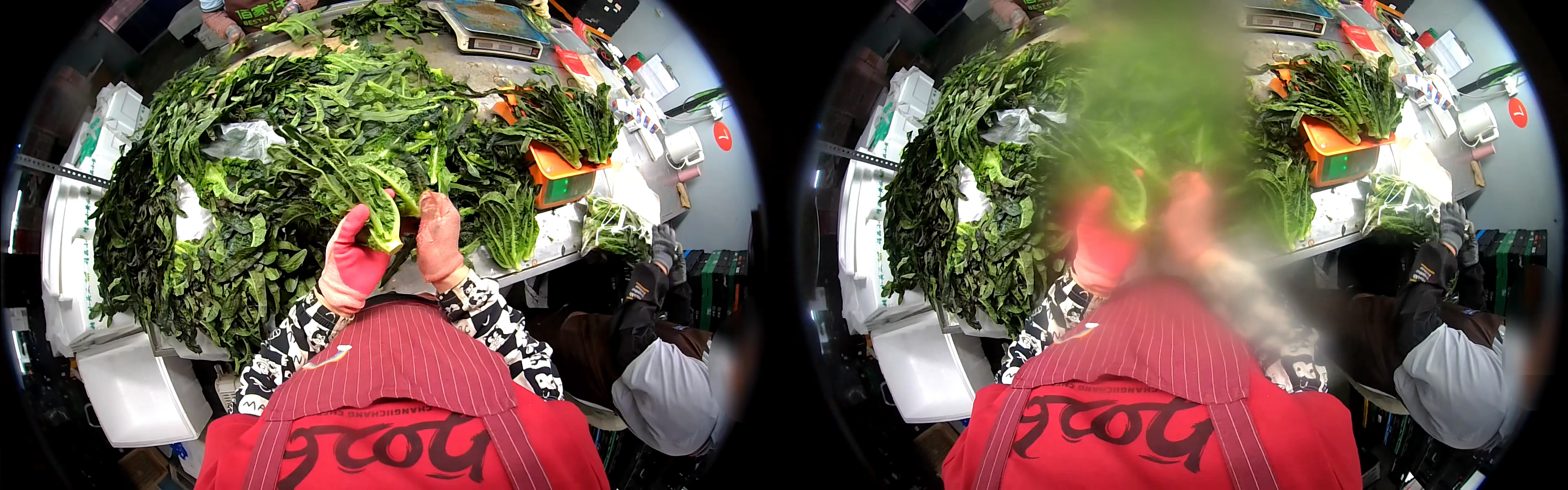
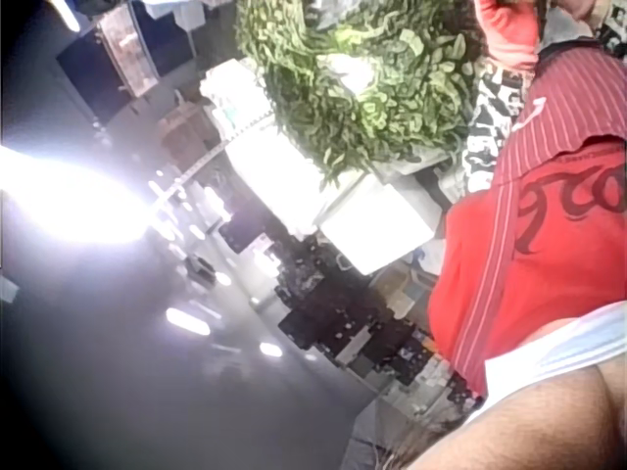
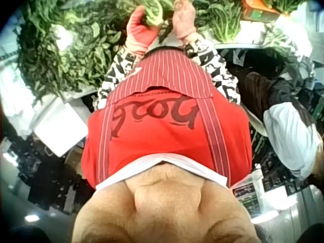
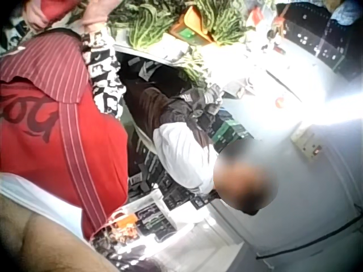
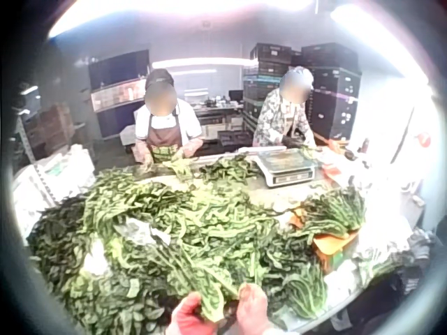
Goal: The person stands at a large metal table and trims leafy green vegetables by hand. They pick up individual stalks, remove unwanted leaves or stems, and place the cleaned vegetables into an orange basket on a digital scale.
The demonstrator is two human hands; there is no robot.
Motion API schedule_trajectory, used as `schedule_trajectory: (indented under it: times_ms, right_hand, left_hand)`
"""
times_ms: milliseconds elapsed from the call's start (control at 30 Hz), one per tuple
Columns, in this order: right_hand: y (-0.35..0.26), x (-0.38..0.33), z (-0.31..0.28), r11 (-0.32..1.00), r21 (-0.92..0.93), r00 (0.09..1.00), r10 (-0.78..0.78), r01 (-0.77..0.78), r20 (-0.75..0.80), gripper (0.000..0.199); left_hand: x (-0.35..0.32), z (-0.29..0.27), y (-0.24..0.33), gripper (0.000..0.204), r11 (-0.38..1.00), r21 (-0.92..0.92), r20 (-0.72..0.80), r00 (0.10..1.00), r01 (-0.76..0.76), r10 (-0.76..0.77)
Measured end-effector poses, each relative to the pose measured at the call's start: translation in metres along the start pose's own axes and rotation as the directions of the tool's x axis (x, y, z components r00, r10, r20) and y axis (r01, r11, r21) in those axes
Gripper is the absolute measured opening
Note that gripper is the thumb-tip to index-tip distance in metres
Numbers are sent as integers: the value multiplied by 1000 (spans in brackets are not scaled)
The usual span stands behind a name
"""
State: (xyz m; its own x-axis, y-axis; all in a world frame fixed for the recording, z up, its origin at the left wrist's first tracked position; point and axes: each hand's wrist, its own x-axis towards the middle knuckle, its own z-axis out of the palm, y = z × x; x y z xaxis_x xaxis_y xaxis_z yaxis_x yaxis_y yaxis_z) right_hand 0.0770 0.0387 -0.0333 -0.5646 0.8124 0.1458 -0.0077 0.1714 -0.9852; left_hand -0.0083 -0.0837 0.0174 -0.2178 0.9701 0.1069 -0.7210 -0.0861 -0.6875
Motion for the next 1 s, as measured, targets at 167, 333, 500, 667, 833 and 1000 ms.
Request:
schedule_trajectory:
  times_ms: [167,333,500,667,833,1000]
  right_hand:
    - [32,11,1,992,110,998,61,-62,9,28]
    - [21,20,-28,974,-200,977,-69,110,202,31]
    - [-85,-6,-6,836,-363,904,-321,411,282,34]
    - [-79,-7,-6,686,-432,810,-468,586,354,18]
    - [-81,-10,-4,637,-556,845,-425,534,325,11]
    - [-20,11,-3,997,58,994,-65,60,86,23]
  left_hand:
    - [-4,-1,-8,38,308,924,119,935,-227,334]
    - [-2,14,0,35,-369,897,403,790,-242,462]
    - [-3,16,-4,29,52,981,103,732,-185,674]
    - [0,11,-11,25,200,975,-38,820,-94,570]
    - [1,16,-20,25,49,999,-30,839,4,543]
    - [0,-2,1,24,189,978,-43,799,-90,600]
